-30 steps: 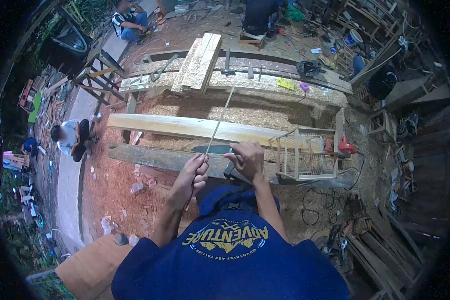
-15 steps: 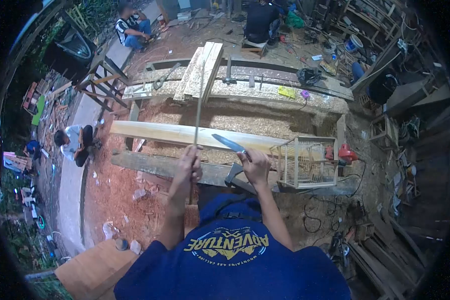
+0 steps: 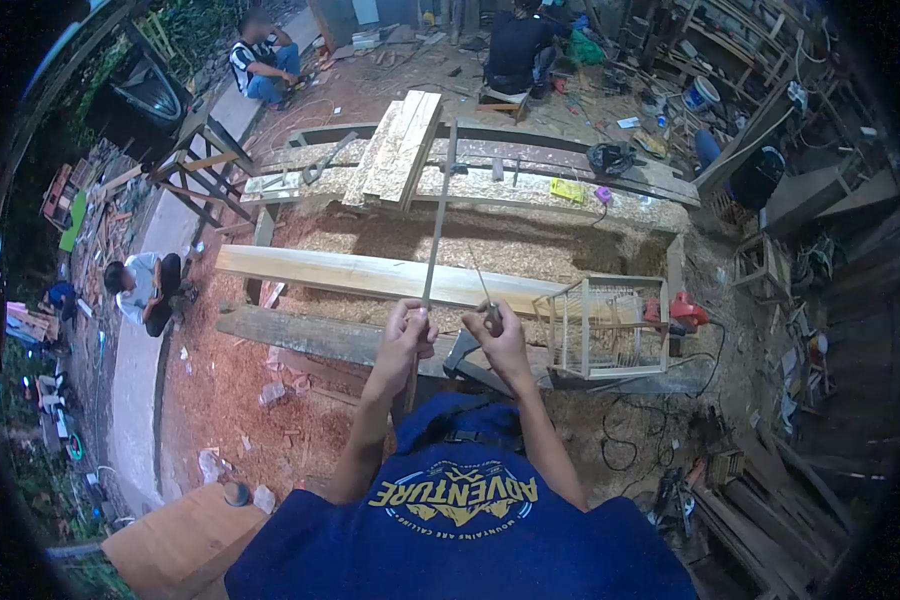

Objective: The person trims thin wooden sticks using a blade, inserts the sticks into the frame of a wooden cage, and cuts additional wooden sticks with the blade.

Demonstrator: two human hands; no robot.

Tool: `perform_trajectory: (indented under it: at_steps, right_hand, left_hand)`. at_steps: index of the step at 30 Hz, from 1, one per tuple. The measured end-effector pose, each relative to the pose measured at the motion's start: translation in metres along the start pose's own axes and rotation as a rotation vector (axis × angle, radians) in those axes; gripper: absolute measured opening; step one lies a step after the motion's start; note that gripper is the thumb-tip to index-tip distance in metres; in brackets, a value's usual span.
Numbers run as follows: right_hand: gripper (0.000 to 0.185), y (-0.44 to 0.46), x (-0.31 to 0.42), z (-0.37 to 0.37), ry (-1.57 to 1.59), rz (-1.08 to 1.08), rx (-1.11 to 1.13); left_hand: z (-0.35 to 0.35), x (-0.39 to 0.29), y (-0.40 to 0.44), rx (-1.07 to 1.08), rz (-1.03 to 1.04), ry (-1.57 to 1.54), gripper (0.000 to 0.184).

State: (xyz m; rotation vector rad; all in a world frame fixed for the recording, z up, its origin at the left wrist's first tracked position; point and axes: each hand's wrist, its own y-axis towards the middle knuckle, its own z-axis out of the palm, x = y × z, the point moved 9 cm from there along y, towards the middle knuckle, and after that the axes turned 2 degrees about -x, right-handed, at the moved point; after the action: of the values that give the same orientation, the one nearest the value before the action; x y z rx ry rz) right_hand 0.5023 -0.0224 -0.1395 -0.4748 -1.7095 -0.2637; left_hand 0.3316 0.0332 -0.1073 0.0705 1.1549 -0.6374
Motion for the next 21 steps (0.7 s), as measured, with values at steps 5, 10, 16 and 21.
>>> perform_trajectory:
  at_steps: [5,10,16,21]
  right_hand:
    - [0.027,-0.001,0.013,0.019,0.319,0.097,0.112]
    - [0.02,-0.001,0.037,0.033,0.434,0.052,0.123]
    - [0.017,-0.005,0.04,0.033,0.379,0.068,0.175]
    - [0.016,-0.005,0.032,0.027,0.297,0.064,0.186]
  left_hand:
    - [0.009,0.009,-0.006,-0.021,-0.041,0.09,0.017]
    - [0.015,0.02,-0.01,0.006,-0.021,0.146,0.018]
    - [0.004,0.026,-0.014,-0.018,-0.057,0.111,0.02]
    - [0.005,0.017,-0.021,-0.005,-0.035,0.102,0.023]
